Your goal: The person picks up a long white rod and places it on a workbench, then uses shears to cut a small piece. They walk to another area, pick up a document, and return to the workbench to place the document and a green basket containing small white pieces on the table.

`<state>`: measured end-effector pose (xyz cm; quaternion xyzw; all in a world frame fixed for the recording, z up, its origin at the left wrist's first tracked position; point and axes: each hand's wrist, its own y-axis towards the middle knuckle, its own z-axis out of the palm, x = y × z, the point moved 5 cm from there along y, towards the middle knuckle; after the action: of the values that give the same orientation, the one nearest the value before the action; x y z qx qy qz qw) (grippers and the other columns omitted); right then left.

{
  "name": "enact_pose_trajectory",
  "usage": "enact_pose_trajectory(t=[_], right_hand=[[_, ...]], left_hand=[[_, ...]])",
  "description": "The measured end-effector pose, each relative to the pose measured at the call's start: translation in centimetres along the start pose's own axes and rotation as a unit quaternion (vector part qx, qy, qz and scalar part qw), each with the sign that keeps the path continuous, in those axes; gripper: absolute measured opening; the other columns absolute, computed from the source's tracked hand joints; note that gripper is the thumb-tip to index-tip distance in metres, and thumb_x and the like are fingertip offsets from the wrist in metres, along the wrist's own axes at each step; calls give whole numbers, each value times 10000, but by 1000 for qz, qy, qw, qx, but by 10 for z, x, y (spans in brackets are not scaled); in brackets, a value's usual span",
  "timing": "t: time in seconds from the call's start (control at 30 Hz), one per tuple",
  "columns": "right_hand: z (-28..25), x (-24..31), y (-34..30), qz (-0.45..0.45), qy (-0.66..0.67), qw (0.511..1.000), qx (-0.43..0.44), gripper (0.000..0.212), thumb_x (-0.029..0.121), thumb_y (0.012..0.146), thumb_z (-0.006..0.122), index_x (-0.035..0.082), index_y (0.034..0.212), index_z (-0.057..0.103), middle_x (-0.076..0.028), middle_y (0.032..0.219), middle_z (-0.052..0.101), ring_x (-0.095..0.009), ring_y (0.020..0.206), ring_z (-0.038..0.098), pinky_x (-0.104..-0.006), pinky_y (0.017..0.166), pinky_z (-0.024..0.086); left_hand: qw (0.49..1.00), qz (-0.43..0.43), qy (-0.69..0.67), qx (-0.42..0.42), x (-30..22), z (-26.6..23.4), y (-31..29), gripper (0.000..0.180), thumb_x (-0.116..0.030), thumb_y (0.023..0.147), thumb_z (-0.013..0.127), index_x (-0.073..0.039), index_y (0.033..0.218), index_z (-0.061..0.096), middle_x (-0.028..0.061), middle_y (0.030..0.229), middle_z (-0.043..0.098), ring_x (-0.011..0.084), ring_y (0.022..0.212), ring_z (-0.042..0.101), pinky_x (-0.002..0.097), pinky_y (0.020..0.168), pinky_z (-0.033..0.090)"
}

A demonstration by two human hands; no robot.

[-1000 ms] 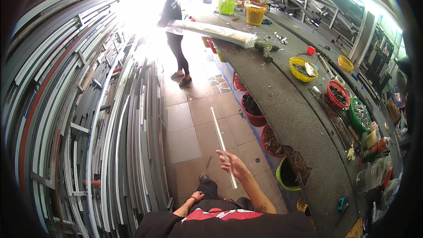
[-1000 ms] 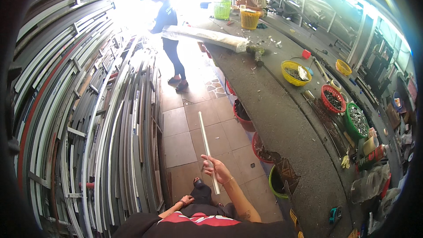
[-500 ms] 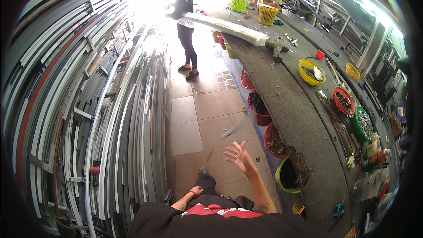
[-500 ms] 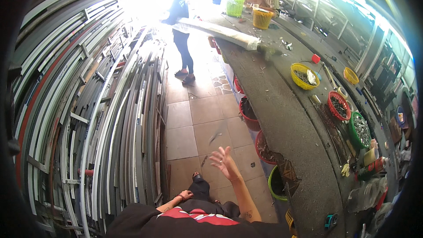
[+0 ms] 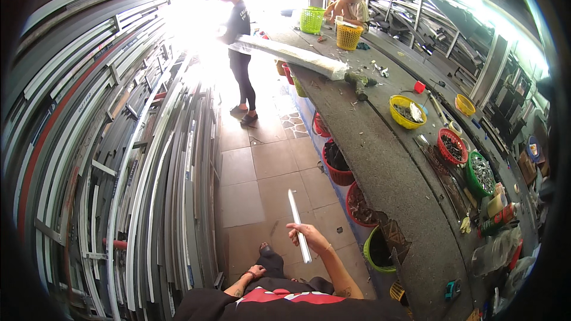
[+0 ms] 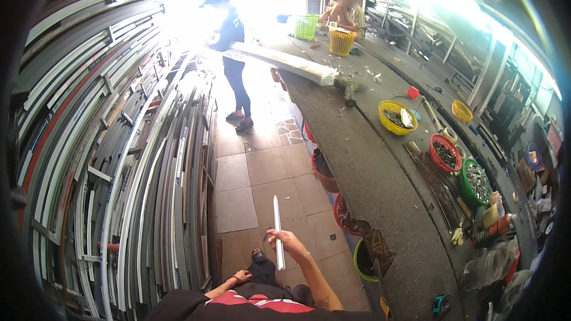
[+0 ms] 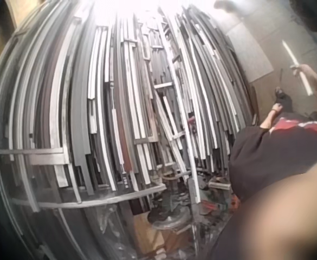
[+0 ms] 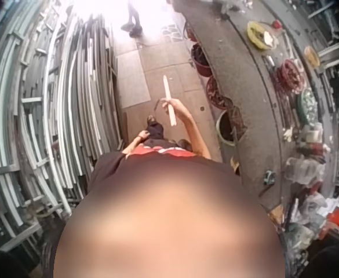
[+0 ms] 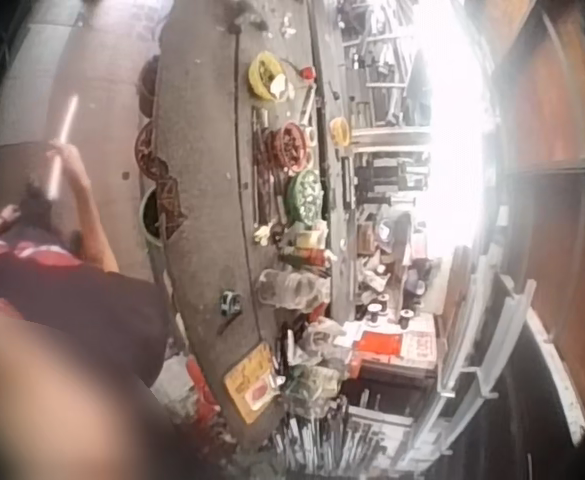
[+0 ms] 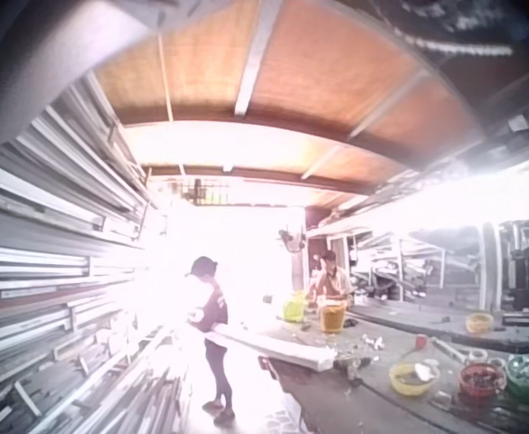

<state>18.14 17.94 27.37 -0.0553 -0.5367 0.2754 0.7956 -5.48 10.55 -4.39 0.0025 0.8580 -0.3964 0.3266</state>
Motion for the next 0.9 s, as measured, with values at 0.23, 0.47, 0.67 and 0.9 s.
enact_pose_trajectory(t=[0.23, 0.47, 0.67, 0.9], right_hand=[[12, 23, -16, -77, 80, 994, -15, 530, 418, 884, 436, 60, 1269, 371, -108, 1038, 550, -211, 880, 552, -318, 774, 444], [18, -46, 1, 33, 260, 961, 85, 359, 282, 914, 423, 65, 1199, 419, 13, 752, 480, -77, 628, 468, -258, 590, 451], [-13, -49, 18, 37, 32, 998, -47, 155, 132, 857, 493, 42, 979, 525, -31, 727, 563, -111, 542, 541, -265, 481, 491], [-1, 58, -13, -259, -40, 934, -242, 410, 303, 890, 442, 22, 1189, 435, -125, 1052, 513, -181, 862, 518, -344, 742, 433]], left_hand=[[1000, -8, -9, 10, 0, 1, -1, 347, -339, 779, 535, -89, 997, 636, 104, 930, 646, 229, 895, 609, 331, 813, 456], [1000, 13, -17, 4, -7, -3, -6, 336, -337, 781, 542, -80, 973, 644, 105, 911, 650, 225, 849, 619, 320, 777, 467], [999, -9, -32, 10, -5, 0, -13, 343, -332, 779, 540, -68, 974, 639, 101, 907, 651, 217, 853, 620, 317, 775, 471], [1000, -3, -21, 1, 1, 2, -9, 359, -344, 774, 534, -80, 997, 632, 109, 915, 647, 231, 878, 612, 330, 800, 459]])
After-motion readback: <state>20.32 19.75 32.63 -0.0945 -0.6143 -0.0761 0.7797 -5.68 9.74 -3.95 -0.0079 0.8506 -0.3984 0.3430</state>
